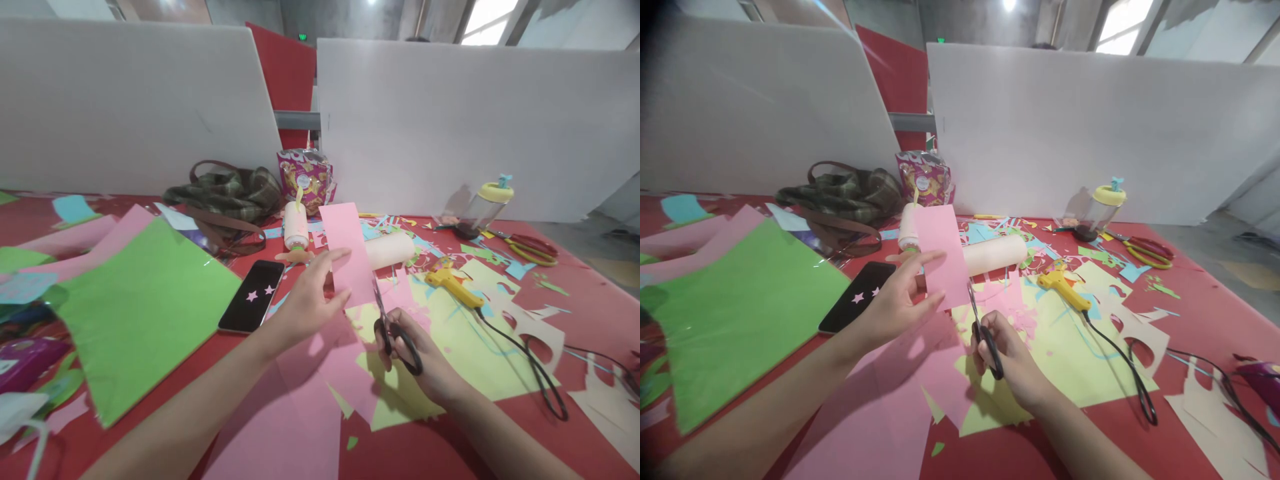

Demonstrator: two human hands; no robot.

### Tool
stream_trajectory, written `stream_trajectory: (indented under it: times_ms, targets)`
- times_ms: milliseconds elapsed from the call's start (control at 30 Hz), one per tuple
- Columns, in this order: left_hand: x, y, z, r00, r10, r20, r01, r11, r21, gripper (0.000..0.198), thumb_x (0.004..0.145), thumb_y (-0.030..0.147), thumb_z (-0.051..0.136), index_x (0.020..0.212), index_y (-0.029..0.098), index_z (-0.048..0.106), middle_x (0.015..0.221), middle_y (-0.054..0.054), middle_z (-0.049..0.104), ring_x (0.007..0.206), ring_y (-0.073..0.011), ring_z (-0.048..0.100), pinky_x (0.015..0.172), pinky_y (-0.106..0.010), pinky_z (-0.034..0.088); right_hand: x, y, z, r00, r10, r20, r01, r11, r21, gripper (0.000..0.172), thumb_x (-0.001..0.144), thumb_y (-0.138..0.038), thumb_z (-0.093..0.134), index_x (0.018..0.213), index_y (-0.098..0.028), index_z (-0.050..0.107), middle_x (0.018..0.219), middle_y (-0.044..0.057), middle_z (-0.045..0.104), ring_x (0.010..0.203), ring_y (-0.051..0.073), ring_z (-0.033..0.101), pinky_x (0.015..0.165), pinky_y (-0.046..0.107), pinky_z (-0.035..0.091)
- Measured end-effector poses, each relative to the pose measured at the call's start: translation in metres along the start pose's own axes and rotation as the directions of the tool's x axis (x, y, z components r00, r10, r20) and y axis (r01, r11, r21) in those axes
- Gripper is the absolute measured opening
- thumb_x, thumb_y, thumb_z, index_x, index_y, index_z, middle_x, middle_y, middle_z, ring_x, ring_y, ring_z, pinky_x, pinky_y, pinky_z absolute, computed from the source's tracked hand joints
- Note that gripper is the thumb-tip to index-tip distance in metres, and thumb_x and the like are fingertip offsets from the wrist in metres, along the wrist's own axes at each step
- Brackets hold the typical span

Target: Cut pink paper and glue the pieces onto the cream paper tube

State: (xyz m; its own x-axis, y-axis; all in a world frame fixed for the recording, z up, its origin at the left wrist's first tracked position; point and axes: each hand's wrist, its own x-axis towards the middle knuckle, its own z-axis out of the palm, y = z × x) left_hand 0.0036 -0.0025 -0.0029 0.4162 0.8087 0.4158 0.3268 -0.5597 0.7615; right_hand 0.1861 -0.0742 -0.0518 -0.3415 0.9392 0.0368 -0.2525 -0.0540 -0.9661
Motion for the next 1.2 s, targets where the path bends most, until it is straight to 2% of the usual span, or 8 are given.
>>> stream_trajectory:
  times_ms: [333, 600, 933, 1200]
  targets:
    - [-0.0007, 0.0038, 0.0009, 1.0, -0.018, 0.022, 0.018, 1.0, -0.023, 0.046, 0.07, 0.012, 0.053, 0.115, 0.018, 0.042, 0.117, -0.009, 0.045, 0.114, -0.0247, 0.039, 0.095, -0.043, 0.033, 0.0001, -0.0004, -0.0014, 0.999, 0.012, 0.046, -0.014, 0.999, 0.03, 0.03, 0.074, -0.046, 0.051, 0.079, -0.02, 0.037, 0.073, -0.001, 0.045, 0.056, 0.009, 0.045, 0.053, 0.024, 0.034]
    - [-0.0018, 0.0036, 0.001, 0.997, -0.018, 0.078, 0.017, 1.0, 0.014, 0.05, 0.071, 0.011, 0.052, 0.118, 0.02, 0.038, 0.117, -0.01, 0.046, 0.113, -0.0252, 0.04, 0.095, -0.044, 0.033, -0.0001, -0.0046, 0.0013, 0.999, 0.019, 0.039, -0.02, 0.999, 0.037, 0.033, 0.073, -0.048, 0.052, 0.08, -0.021, 0.035, 0.073, 0.0, 0.045, 0.058, 0.01, 0.044, 0.056, 0.026, 0.034]
    - [-0.0035, 0.0049, 0.0033, 0.992, -0.045, 0.121, 0.045, 0.999, 0.0, 0.05, 0.072, 0.013, 0.051, 0.119, 0.018, 0.036, 0.122, -0.011, 0.042, 0.111, -0.0233, 0.044, 0.094, -0.039, 0.035, -0.0005, -0.0038, 0.0001, 0.999, 0.004, 0.044, -0.004, 1.0, 0.013, 0.031, 0.075, -0.049, 0.049, 0.08, -0.02, 0.037, 0.073, 0.0, 0.047, 0.059, 0.011, 0.045, 0.058, 0.026, 0.033]
    - [-0.0056, 0.0065, 0.0067, 0.992, -0.058, 0.112, 0.056, 0.998, 0.02, 0.047, 0.074, 0.015, 0.05, 0.119, 0.019, 0.036, 0.123, -0.01, 0.041, 0.111, -0.0223, 0.043, 0.095, -0.039, 0.035, -0.0006, -0.003, -0.0005, 1.0, 0.015, 0.013, -0.016, 1.0, 0.021, 0.031, 0.074, -0.049, 0.049, 0.078, -0.021, 0.037, 0.073, 0.001, 0.049, 0.058, 0.011, 0.045, 0.058, 0.026, 0.035]
